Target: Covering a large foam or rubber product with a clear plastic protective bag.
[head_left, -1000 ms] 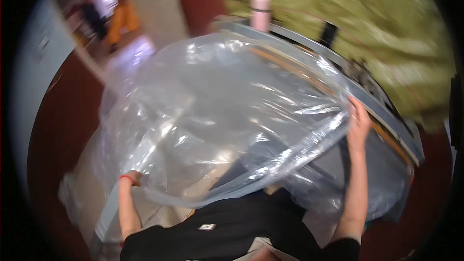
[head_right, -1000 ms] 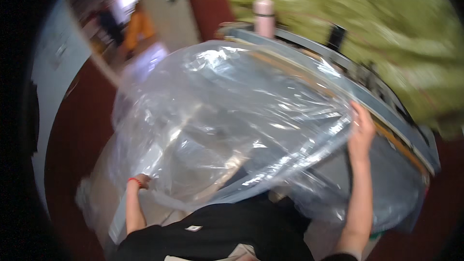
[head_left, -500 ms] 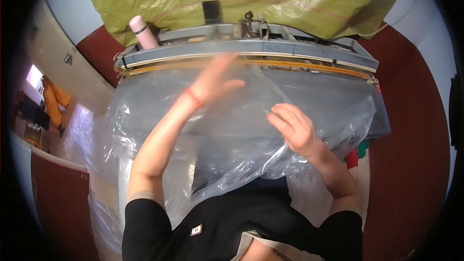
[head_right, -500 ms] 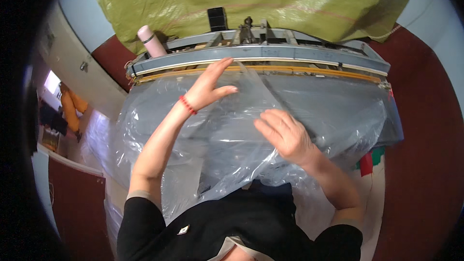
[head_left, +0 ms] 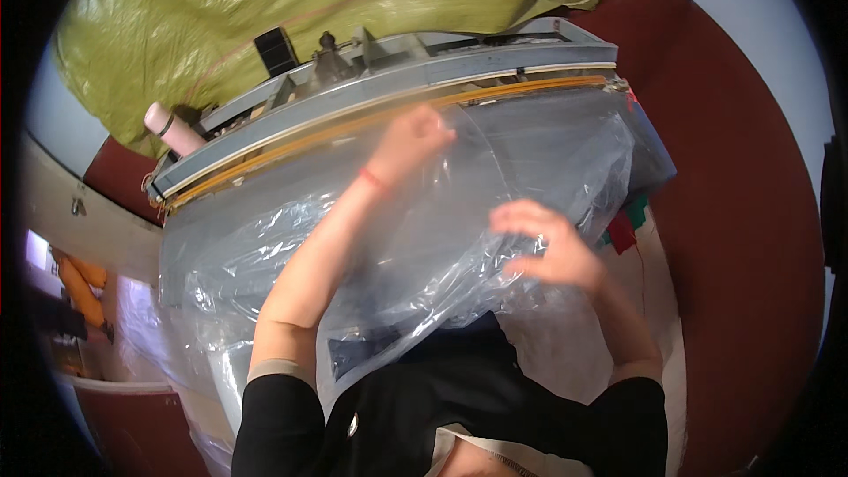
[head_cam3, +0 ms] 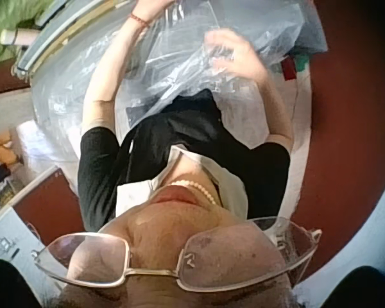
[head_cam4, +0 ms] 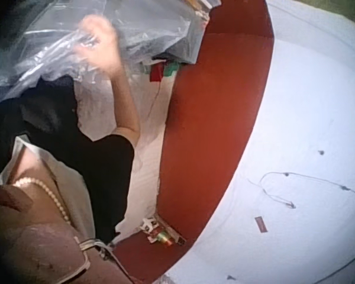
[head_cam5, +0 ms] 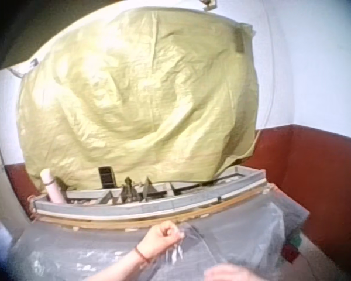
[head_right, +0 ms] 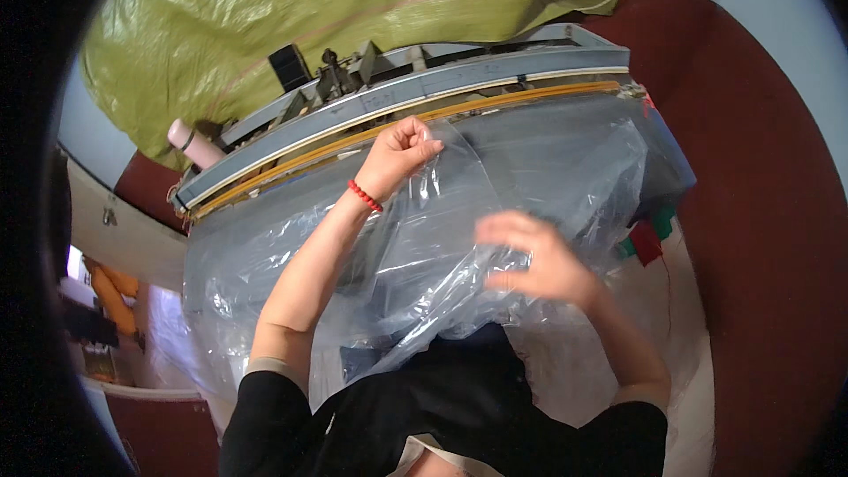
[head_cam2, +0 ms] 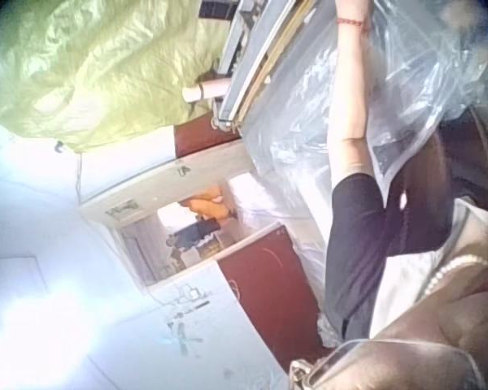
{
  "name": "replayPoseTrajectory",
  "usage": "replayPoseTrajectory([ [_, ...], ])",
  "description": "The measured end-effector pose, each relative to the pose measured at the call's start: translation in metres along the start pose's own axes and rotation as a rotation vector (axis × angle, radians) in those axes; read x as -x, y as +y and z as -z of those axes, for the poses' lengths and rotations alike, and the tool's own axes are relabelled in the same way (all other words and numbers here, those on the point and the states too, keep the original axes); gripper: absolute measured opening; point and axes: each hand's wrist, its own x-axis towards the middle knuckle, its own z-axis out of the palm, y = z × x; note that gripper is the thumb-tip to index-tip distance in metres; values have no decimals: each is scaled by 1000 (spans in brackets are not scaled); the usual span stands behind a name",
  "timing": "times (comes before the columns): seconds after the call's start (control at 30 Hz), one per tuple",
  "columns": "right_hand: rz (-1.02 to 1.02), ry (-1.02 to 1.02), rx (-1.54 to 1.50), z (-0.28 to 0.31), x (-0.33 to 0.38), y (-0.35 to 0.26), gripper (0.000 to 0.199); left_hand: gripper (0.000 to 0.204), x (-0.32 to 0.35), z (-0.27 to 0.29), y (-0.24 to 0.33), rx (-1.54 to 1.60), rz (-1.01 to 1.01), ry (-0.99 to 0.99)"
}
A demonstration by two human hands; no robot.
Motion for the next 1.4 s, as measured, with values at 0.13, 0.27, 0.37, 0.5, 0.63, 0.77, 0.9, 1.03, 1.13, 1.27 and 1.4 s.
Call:
replayPoseTrajectory([
  [0.13, -243, 472, -192, 9, -38, 25, 46, 18, -8, -11, -8, -384, -164, -2],
  [0.27, -263, 332, -418, -8, -74, 71, 33, 16, -14, -18, -22, -411, -162, -45],
  [0.37, -547, 341, -242, 2, -82, 87, 18, 14, -12, -12, -29, -467, -121, -112],
  [0.5, -595, 522, 457, 40, -52, 146, 22, 16, 17, 28, -37, -558, 171, -280],
  [0.63, -651, 626, 979, 90, -8, 191, 22, 16, 40, 48, -36, -555, 420, -227],
  [0.77, -798, 708, 1101, 127, 10, 211, 23, 14, 47, 49, -42, -518, 378, -177],
  [0.9, -828, 742, 1154, 145, 10, 229, 25, 13, 48, 41, -40, -559, 347, -142],
  [1.03, -921, 865, 1024, 153, 3, 240, 29, 9, 54, 40, -28, -534, 392, -166],
  [1.13, -984, 881, 999, 158, 3, 244, 30, 6, 69, 55, -13, -454, 533, -328],
  [1.27, -958, 793, 1049, 157, -2, 259, 27, 8, 135, 107, 5, -354, 649, -481],
  [1.4, -937, 636, 1120, 155, -4, 246, 16, 7, 236, 192, 9, -370, 839, -245],
])
